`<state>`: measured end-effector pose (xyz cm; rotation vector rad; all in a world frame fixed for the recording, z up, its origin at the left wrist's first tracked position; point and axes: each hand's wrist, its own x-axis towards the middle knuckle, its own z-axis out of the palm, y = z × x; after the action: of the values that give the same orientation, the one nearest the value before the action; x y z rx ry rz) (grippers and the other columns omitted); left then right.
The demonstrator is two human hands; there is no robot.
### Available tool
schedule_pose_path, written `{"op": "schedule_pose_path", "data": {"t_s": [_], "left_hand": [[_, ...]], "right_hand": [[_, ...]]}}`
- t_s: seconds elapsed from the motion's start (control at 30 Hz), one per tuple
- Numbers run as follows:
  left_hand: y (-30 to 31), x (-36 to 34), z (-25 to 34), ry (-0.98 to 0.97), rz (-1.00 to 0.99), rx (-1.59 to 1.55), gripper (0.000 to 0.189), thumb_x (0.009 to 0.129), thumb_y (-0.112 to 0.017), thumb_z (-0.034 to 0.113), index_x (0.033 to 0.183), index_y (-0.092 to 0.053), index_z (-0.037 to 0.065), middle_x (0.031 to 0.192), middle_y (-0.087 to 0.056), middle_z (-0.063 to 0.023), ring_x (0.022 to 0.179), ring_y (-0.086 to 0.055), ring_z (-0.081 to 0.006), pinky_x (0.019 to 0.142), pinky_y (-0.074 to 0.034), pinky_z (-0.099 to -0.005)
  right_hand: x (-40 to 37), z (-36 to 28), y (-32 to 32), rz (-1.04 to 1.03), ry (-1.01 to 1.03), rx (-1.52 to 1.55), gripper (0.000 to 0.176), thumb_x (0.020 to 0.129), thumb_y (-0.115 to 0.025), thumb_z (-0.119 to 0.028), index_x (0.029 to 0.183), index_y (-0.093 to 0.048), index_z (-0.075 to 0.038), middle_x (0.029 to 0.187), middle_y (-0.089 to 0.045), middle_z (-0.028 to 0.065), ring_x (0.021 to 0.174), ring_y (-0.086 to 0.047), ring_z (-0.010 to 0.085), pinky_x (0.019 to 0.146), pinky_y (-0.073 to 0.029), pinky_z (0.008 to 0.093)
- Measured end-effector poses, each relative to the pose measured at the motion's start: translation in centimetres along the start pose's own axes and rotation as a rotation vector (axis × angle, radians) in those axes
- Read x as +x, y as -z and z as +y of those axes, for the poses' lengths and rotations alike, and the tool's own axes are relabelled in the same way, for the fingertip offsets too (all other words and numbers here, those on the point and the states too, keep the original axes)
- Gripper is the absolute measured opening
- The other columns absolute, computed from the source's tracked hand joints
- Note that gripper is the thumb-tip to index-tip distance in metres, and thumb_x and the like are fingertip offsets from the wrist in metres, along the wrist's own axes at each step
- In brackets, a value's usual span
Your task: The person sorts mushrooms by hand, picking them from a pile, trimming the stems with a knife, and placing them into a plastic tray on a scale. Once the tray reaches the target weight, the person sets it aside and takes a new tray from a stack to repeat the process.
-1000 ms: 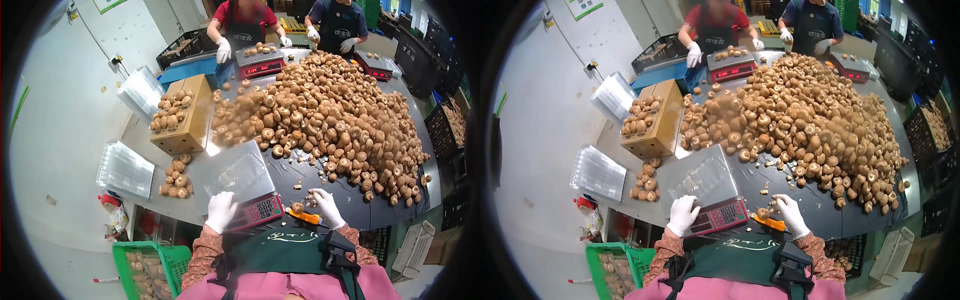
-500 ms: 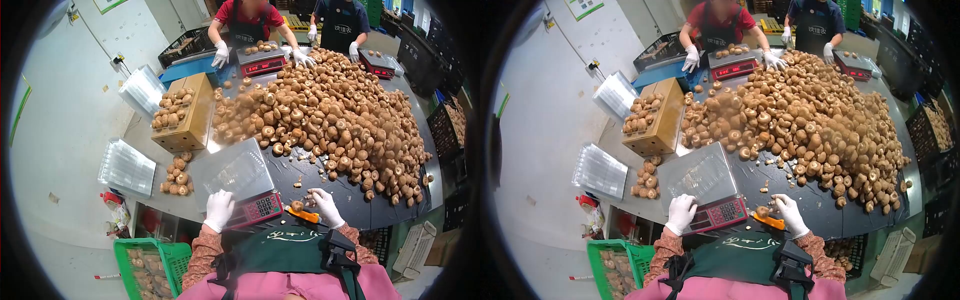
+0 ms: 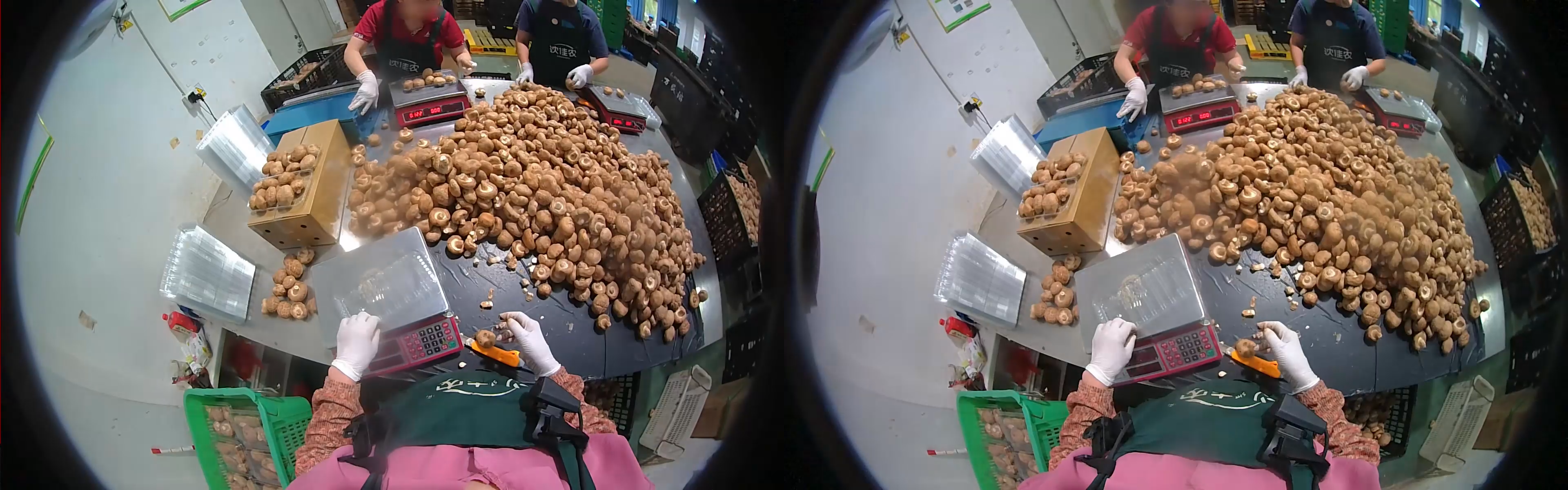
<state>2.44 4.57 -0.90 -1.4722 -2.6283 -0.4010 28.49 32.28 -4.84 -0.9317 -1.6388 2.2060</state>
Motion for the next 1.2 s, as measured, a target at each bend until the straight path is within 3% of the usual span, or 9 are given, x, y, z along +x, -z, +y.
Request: {"op": "schedule_pose_path", "data": {"t_s": [0.47, 0.63, 0.8, 0.87, 1.07, 1.2], "left_hand": [[0.2, 0.0, -0.5, -0.033, 0.036, -0.024, 0.016, 0.079, -0.069, 0.011, 0.094, -0.064, 0.012, 0.091, -0.06, -0.0052, 0.091, -0.06, -0.0257, 0.084, -0.045, -0.0412], [2.2, 0.3, 0.9, -0.005, 0.061, -0.054, 0.031, 0.078, -0.075, 0.016, 0.105, -0.064, 0.009, 0.103, -0.065, -0.0076, 0.1, -0.061, -0.0292, 0.091, -0.045, -0.0414], [3.4, 0.9, 4.2, 0.008, 0.196, -0.187, 0.03, 0.081, -0.072, 0.015, 0.108, -0.065, 0.007, 0.108, -0.066, -0.0109, 0.102, -0.061, -0.0307, 0.092, -0.046, -0.0428], [2.6, 1.1, 5.8, -0.081, 0.258, -0.286, 0.027, 0.081, -0.071, 0.014, 0.106, -0.065, 0.007, 0.107, -0.066, -0.0113, 0.1, -0.062, -0.0314, 0.091, -0.046, -0.0434], [0.6, 1.1, 10.8, -0.252, 0.073, -0.443, 0.023, 0.082, -0.072, 0.012, 0.103, -0.066, 0.007, 0.105, -0.067, -0.0101, 0.097, -0.064, -0.0302, 0.089, -0.048, -0.0408], [-0.8, 0.9, 12.6, -0.409, -0.031, -0.468, 0.022, 0.084, -0.07, 0.017, 0.101, -0.064, 0.005, 0.104, -0.065, -0.0103, 0.095, -0.062, -0.0292, 0.086, -0.048, -0.0414]], "right_hand": [[-0.2, -0.2, -0.5, -0.001, 0.0, -0.01, 0.027, 0.104, -0.051, -0.019, 0.12, -0.061, 0.001, 0.098, -0.065, 0.0037, 0.079, -0.062, 0.0081, 0.076, -0.054, 0.0263], [-0.5, -0.6, -0.3, 0.014, -0.007, -0.029, 0.029, 0.104, -0.052, -0.021, 0.122, -0.061, 0.0, 0.099, -0.065, 0.0035, 0.08, -0.063, 0.0083, 0.076, -0.054, 0.0265], [-0.6, 0.5, 0.2, 0.019, -0.035, -0.031, 0.03, 0.104, -0.051, -0.021, 0.123, -0.06, 0.0, 0.102, -0.067, 0.0039, 0.08, -0.063, 0.0082, 0.075, -0.051, 0.0245], [-0.6, 0.5, 0.1, 0.021, -0.044, -0.013, 0.03, 0.104, -0.051, -0.021, 0.124, -0.06, 0.0, 0.103, -0.068, 0.0041, 0.08, -0.063, 0.008, 0.074, -0.05, 0.0238], [-0.8, 0.3, -0.1, 0.04, -0.045, -0.013, 0.03, 0.102, -0.051, -0.018, 0.124, -0.06, 0.001, 0.099, -0.069, 0.0032, 0.079, -0.062, 0.0066, 0.07, -0.049, 0.0229], [-0.6, 1.4, 0.6, 0.073, 0.094, -0.159, 0.028, 0.101, -0.051, -0.016, 0.118, -0.065, 0.001, 0.095, -0.068, 0.005, 0.079, -0.061, 0.0085, 0.069, -0.048, 0.0232]]}}
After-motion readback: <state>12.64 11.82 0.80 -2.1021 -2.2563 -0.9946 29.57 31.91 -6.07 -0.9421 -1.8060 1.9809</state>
